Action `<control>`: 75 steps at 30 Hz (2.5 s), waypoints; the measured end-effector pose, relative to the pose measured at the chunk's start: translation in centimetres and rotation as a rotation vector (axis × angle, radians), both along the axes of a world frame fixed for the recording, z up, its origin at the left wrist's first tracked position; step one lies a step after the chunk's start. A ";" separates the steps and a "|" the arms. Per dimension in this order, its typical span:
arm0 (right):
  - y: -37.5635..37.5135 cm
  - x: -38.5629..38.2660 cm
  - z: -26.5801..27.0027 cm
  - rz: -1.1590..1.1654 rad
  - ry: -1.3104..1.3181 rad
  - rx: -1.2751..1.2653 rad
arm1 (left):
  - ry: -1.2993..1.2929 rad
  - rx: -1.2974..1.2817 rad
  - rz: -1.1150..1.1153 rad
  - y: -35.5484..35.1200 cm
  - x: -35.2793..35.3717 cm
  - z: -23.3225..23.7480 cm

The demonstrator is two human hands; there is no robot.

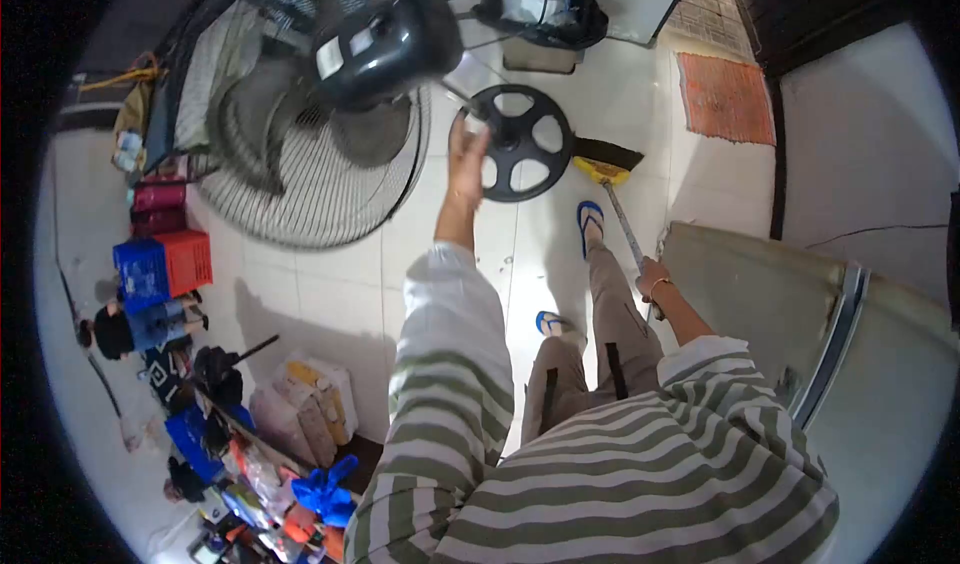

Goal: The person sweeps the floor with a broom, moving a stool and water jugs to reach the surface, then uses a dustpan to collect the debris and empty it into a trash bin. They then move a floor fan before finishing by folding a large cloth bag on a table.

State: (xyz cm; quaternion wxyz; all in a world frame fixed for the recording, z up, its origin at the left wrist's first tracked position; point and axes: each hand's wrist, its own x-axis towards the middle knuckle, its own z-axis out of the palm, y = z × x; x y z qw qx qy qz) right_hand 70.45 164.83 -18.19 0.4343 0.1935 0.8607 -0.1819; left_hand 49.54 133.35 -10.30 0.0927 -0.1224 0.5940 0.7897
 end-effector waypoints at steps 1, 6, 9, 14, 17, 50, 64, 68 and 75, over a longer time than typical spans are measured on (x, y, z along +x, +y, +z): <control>-0.9 1.8 -0.3 0.028 -0.009 0.001 | -0.055 -0.116 -0.105 0.0 4.7 3.5; -3.7 11.0 -1.4 0.276 0.091 -0.030 | -0.438 -0.102 0.009 -4.4 31.4 0.8; -5.2 15.2 1.9 0.141 -0.050 -0.206 | -0.832 -0.098 0.183 -6.9 49.5 -4.8; -3.0 17.7 10.0 -0.198 -0.200 -0.463 | -1.271 -0.075 0.489 -7.2 72.5 -6.0; 0.2 20.9 10.6 -0.231 -0.026 -0.362 | -1.469 -0.071 0.824 -8.6 78.4 -6.5; -39.0 31.7 -2.2 1.531 0.020 0.111 | -0.692 -0.359 1.527 -22.6 100.1 -13.0; -26.6 25.4 12.5 1.723 0.054 0.363 | -0.695 -0.664 1.414 -21.5 96.9 -13.7; -31.2 24.9 11.9 1.686 0.189 0.222 | -0.687 -0.638 1.434 -21.2 96.2 -15.7; -40.9 23.9 -3.2 1.461 0.258 0.159 | -0.789 -0.359 1.365 -22.1 95.6 -17.7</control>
